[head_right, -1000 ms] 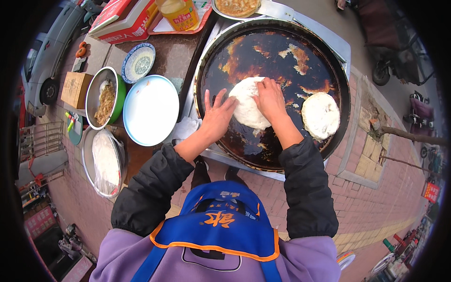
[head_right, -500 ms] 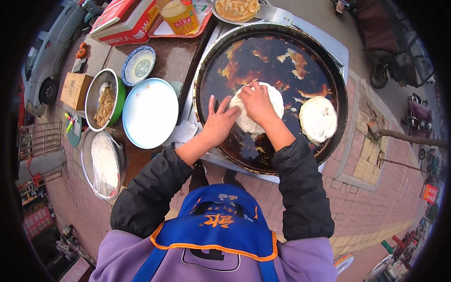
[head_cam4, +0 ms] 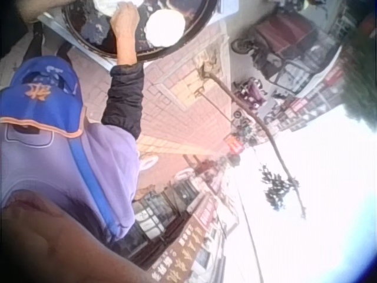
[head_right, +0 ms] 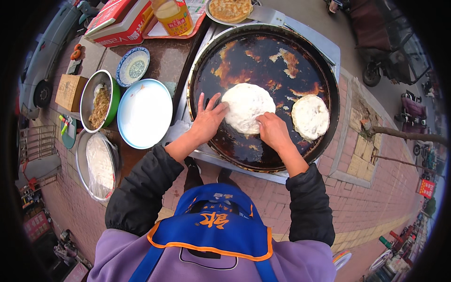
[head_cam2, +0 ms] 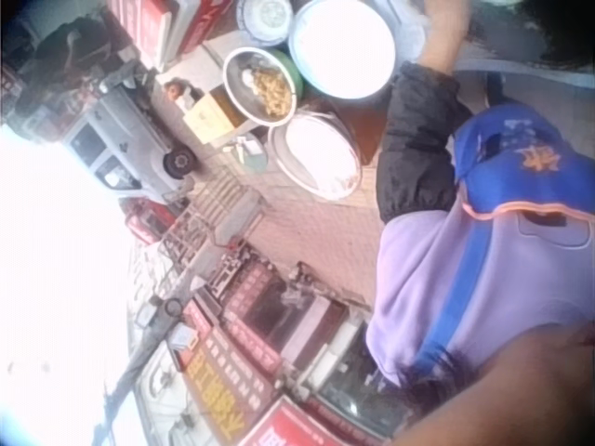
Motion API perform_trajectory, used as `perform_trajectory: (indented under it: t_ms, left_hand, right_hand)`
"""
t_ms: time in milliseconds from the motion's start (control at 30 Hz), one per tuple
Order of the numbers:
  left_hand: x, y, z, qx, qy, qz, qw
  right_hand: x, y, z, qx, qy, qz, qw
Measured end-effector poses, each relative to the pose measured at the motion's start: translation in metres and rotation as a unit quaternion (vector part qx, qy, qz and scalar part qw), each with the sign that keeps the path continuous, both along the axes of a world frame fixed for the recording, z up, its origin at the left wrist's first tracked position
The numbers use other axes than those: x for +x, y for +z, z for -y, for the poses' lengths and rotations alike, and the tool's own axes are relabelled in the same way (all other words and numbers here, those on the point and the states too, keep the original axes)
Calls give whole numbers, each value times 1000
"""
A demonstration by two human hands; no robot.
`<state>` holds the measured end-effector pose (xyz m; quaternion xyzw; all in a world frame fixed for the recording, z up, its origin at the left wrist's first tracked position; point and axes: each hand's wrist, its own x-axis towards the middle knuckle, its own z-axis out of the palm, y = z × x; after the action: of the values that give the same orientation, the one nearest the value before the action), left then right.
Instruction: The person prepares filled pancakes by flattening dough, adding a filling, sealing it, and cooking on a griddle. They flip the pancakes with a spatula and remove a finished one to a plate.
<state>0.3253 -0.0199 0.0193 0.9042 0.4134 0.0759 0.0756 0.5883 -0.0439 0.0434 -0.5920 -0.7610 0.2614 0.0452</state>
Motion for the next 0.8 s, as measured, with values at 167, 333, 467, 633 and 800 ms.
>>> perform_trajectory:
  t_ms: [167, 333, 467, 633, 800]
  left_hand:
    - [0, 1, 14, -39, -5, 2, 999]
    - [-9, -1, 5, 9, 28, 14, 999]
    - [-12, -1, 8, -67, -9, 13, 998]
    - [-11, 0, 7, -9, 27, 4, 1000]
    - [-26, 3, 11, 5, -17, 20, 1000]
  right_hand:
    - [-53, -5, -46, 207, 44, -33, 977]
    - [-60, -17, -65, 138, 26, 33, 990]
    - [-55, -22, -70, 158, 6, 13, 987]
    - [-51, -24, -78, 188, 126, -1, 974]
    - [-5, 0, -43, 198, 40, -70, 977]
